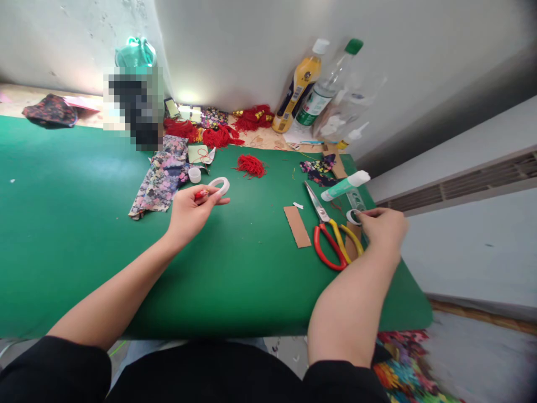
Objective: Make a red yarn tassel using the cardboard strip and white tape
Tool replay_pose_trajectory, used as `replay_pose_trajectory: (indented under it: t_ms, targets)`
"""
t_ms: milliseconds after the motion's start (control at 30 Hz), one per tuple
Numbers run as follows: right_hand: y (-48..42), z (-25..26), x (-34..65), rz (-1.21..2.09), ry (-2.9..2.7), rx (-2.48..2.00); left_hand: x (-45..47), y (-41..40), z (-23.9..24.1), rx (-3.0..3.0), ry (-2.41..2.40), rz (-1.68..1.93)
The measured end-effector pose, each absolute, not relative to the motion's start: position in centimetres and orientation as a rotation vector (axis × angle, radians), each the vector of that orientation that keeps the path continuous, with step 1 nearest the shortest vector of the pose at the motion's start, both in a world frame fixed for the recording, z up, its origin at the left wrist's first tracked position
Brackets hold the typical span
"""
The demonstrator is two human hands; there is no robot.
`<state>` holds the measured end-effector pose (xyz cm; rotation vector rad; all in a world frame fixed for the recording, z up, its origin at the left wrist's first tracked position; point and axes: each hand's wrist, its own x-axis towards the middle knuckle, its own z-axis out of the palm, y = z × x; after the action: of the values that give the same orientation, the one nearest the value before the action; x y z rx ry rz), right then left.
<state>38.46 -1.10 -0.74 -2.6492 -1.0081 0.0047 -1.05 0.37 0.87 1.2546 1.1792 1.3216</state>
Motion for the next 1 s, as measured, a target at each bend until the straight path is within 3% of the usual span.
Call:
replay_pose_trajectory:
  t_ms: [767,900,1000]
  targets:
    - [-0.7,0.5,37.2,-0.217,-0.884,-2.527,-1.1,0.3,1.1,1.3,1.187,1.326]
    - [-0.7,1.0,36.8,-0.298,-0.847,-2.442,-1.2,0.3,1.1,1.301,1.182,1.333]
    - [-0.5,1.5,36.0,-0.518,-0.707,-2.109,-1.2,0.2,1.1,1.306,1.182,1.327]
